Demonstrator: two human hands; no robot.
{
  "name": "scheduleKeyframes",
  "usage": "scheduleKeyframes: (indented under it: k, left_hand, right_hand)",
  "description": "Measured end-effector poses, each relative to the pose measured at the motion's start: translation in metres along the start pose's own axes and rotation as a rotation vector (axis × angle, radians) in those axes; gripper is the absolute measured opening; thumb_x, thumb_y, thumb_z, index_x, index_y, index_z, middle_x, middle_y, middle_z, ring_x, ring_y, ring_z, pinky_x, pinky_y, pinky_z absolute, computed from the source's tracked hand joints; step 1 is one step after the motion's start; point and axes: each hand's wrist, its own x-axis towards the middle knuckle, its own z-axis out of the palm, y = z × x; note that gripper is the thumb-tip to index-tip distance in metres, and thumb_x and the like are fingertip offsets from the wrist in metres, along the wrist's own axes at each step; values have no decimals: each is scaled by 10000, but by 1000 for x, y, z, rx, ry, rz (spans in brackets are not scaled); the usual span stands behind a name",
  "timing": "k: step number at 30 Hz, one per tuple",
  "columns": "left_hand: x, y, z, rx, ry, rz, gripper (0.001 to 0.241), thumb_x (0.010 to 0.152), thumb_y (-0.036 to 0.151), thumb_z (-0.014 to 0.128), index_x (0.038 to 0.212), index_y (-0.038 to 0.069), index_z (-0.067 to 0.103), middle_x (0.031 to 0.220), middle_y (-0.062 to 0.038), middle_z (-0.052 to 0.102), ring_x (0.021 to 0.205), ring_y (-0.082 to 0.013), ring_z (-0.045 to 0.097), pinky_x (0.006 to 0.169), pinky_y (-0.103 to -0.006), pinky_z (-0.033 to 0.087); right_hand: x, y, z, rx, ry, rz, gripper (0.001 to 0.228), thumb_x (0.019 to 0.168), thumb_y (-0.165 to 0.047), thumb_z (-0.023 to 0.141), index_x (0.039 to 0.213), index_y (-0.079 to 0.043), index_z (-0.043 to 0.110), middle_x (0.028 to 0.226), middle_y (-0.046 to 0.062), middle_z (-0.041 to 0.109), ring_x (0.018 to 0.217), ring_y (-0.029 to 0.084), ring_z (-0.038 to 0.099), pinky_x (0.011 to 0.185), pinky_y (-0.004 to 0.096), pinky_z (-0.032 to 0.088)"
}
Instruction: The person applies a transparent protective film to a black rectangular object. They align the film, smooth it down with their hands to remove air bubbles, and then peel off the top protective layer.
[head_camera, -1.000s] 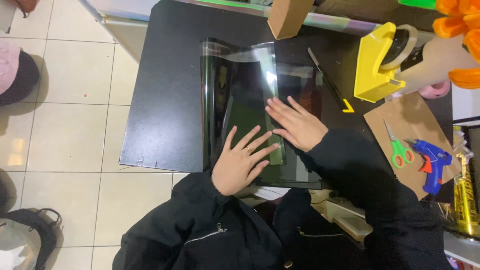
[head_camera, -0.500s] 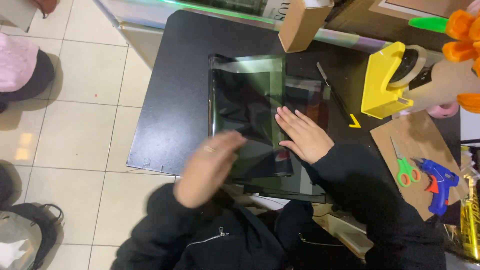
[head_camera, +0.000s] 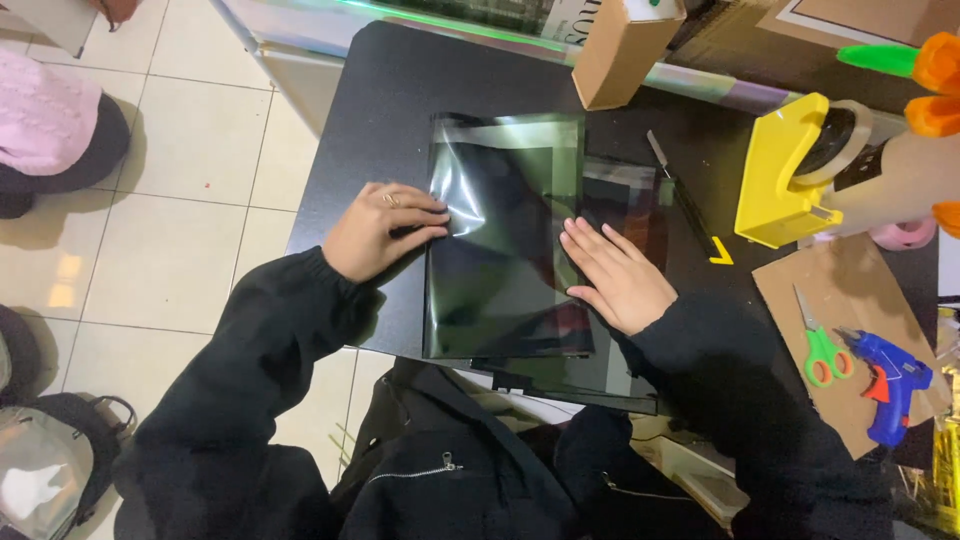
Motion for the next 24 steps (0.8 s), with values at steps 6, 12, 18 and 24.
scheduleKeyframes:
  k: [6, 12, 18, 24]
  left_hand:
    - [-8, -8, 6, 122, 4, 43, 162, 1002, 267, 709, 1104, 159, 774, 1207, 5, 770, 1204, -174, 675, 955, -352, 416]
    - [-11, -15, 3, 125, 136, -17, 130, 1024, 218, 687, 1115, 178, 770, 1167, 43, 775, 1171, -159, 700, 938, -319, 486]
    - [-10, -9, 2, 126, 146, 66, 98, 1001, 207, 729, 1066, 163, 787, 1139, 9, 786, 1154, -154, 709, 902, -278, 470]
    - [-9, -8, 7, 152, 93, 65, 137, 969, 228, 753, 1073, 144, 781, 1152, -8, 783, 1168, -188, 697, 898, -329, 438]
  right_hand:
    - [-2, 2, 2, 25, 4, 11, 688, 1052, -400, 480, 1617, -39, 330, 1676, 185, 323, 1542, 304, 309, 1242, 483, 217]
    - [0, 0, 0, 51, -3, 23, 682, 1055, -399, 484, 1612, -37, 333, 1675, 181, 325, 1543, 307, 306, 1242, 478, 219]
    - [-3, 2, 4, 39, -4, 16, 684, 1055, -397, 484, 1613, -31, 335, 1672, 180, 333, 1543, 305, 309, 1240, 469, 224]
    - [-2, 2, 5, 49, 9, 15, 677, 1057, -396, 485, 1607, -25, 347, 1668, 191, 336, 1542, 313, 310, 1243, 480, 217]
